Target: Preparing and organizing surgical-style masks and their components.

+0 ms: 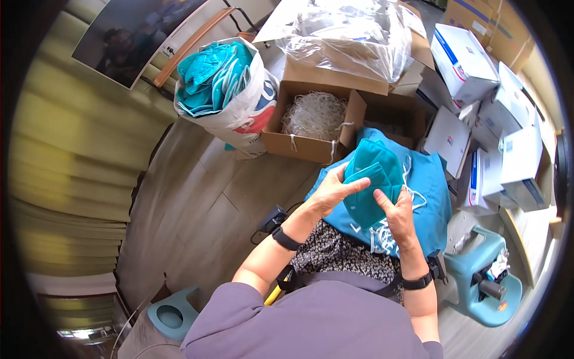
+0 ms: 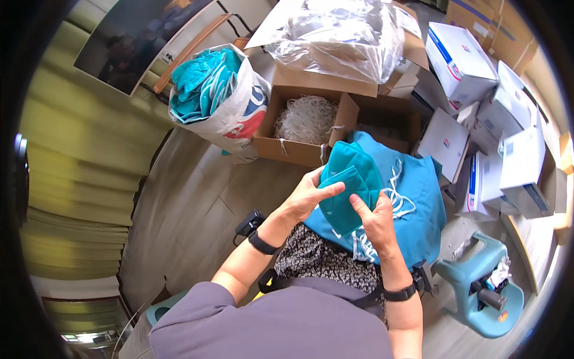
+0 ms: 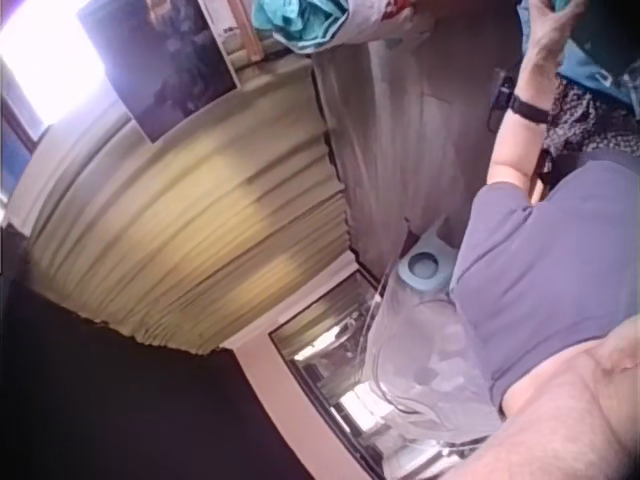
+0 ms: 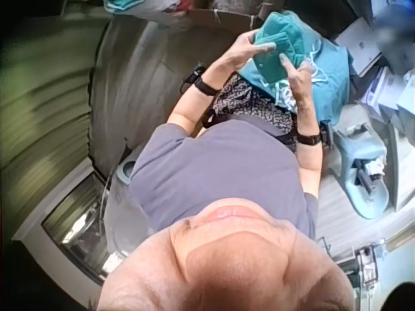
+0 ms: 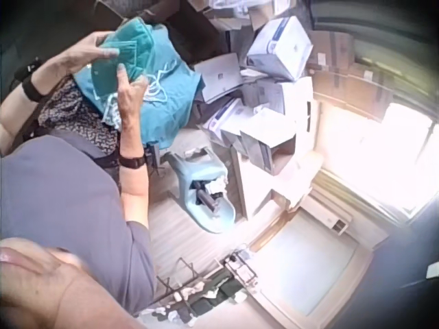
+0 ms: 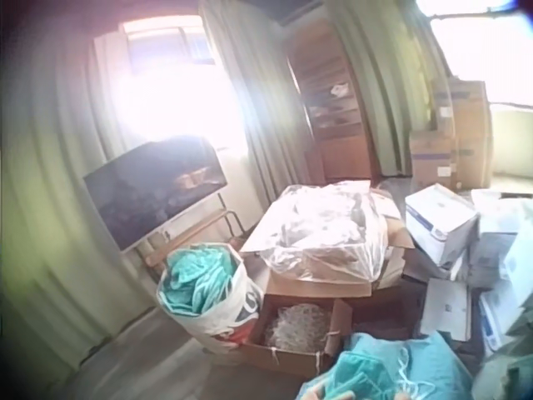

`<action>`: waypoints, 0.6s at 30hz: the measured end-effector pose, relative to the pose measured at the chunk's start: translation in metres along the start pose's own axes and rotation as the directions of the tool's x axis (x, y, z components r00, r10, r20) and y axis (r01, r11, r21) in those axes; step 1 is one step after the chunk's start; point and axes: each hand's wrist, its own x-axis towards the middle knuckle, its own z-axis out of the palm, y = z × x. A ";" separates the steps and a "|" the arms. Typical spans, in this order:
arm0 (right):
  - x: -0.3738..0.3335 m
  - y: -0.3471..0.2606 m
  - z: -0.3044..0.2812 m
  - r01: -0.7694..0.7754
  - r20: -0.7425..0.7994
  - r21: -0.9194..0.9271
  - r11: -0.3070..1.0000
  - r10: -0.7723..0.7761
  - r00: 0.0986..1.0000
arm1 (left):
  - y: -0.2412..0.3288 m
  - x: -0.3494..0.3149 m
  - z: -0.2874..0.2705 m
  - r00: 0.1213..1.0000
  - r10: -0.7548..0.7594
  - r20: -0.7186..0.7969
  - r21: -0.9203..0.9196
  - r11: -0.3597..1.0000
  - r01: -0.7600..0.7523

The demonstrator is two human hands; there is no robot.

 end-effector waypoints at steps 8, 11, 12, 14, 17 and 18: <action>0.072 0.000 -0.002 -0.149 0.078 -0.193 0.970 0.166 0.983 | 0.116 0.029 -0.134 0.459 0.789 -0.407 0.712 0.589 -0.382; 0.126 -0.043 0.018 -0.092 0.124 -0.280 0.956 0.132 0.984 | 0.183 0.043 -0.180 0.110 0.961 -0.254 0.935 0.273 -0.227; 0.146 -0.056 0.032 -0.062 0.162 -0.264 0.963 0.108 0.981 | 0.202 0.044 -0.196 0.054 0.982 -0.179 0.979 0.184 -0.087; 0.189 -0.076 0.066 -0.085 0.235 -0.268 0.960 0.150 0.960 | 0.232 0.051 -0.235 0.069 0.997 -0.035 0.979 0.020 0.203; 0.257 -0.070 0.120 -0.121 0.303 -0.240 0.963 0.193 0.933 | 0.253 0.080 -0.286 0.286 0.957 0.049 0.850 -0.190 0.491; 0.281 -0.062 0.138 -0.139 0.311 -0.256 0.956 0.218 0.925 | 0.256 0.097 -0.296 0.371 0.928 0.037 0.829 -0.236 0.507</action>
